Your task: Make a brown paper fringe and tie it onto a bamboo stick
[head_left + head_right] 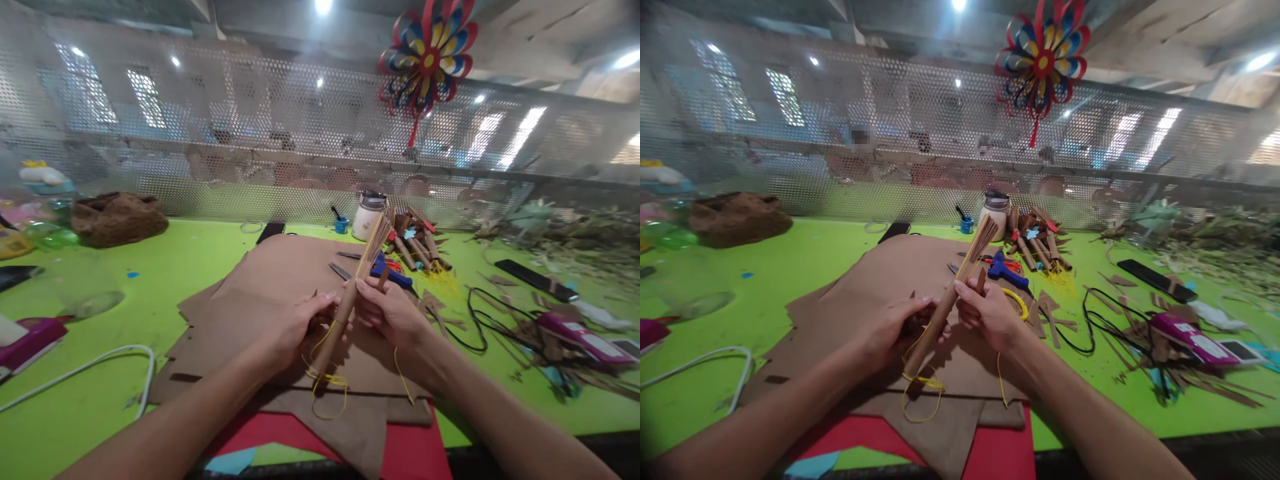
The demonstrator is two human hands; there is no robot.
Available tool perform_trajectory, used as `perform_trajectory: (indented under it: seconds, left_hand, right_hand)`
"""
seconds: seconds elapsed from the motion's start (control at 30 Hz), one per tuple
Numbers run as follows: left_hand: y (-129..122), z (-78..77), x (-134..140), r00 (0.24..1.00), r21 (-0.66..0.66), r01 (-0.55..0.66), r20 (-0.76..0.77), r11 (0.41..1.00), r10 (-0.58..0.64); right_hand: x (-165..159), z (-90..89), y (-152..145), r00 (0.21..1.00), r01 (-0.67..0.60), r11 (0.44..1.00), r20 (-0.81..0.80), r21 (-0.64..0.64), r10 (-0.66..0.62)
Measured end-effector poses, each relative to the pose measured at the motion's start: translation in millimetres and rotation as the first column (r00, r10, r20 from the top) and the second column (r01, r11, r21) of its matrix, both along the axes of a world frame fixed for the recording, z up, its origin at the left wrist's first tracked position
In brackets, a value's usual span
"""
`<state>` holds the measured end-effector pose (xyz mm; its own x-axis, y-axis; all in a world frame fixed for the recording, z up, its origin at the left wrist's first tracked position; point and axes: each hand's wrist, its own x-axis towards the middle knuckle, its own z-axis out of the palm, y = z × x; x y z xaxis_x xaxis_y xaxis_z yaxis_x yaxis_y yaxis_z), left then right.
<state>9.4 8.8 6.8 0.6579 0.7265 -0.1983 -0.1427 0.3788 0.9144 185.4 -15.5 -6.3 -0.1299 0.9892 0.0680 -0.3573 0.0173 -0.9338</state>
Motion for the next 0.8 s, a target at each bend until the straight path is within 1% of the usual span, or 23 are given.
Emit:
perform_trajectory:
  seconds: [0.07,0.17,0.23,0.3,0.37,0.47,0.53,0.63,0.7,0.8]
  left_hand:
    - [1,0.2,0,1.000,0.001,0.003,0.009,1.000,-0.003]
    - [2,-2.6,-2,0.998,0.039,0.063,0.023,0.997,-0.064]
    - [3,-5.1,-2,0.995,0.039,0.097,0.010,0.994,-0.098]
    - [4,-7.4,-2,0.995,0.026,0.103,-0.006,0.994,-0.103]
    - [4,-9.8,0,0.996,0.041,0.090,-0.007,0.995,-0.090]
    - [6,-14.5,4,0.999,0.117,0.033,0.007,0.993,-0.034]
    - [7,-18.5,6,0.999,0.194,-0.037,-0.009,0.980,0.039]
    - [9,-23.2,9,0.987,0.346,-0.114,-0.065,0.931,0.145]
    - [9,-24.2,8,0.977,0.439,-0.124,-0.104,0.890,0.187]
    - [9,-22.5,7,0.965,0.498,-0.117,-0.146,0.859,0.216]
  right_hand:
    - [1,-1.6,1,1.000,-0.011,1.000,-0.001,0.003,0.011]
    - [0,-3.8,2,1.000,-0.013,1.000,0.021,0.008,0.013]
    - [0,-4.2,2,0.999,0.007,1.000,0.050,0.001,-0.007]
    - [-1,-4.0,1,0.997,0.038,0.999,0.072,-0.014,-0.037]
    - [-1,-3.9,1,0.996,0.053,0.998,0.067,-0.018,-0.051]
    - [-1,-4.4,1,0.999,0.030,1.000,0.028,-0.004,-0.030]
    - [0,-4.9,2,1.000,0.020,1.000,0.017,0.006,-0.020]
    - [-1,-5.0,1,0.999,0.030,0.999,0.027,0.012,-0.030]
    - [-2,-4.7,1,0.999,0.032,0.999,0.038,0.011,-0.033]
    - [-3,-4.7,-1,0.999,0.021,1.000,0.039,0.012,-0.022]
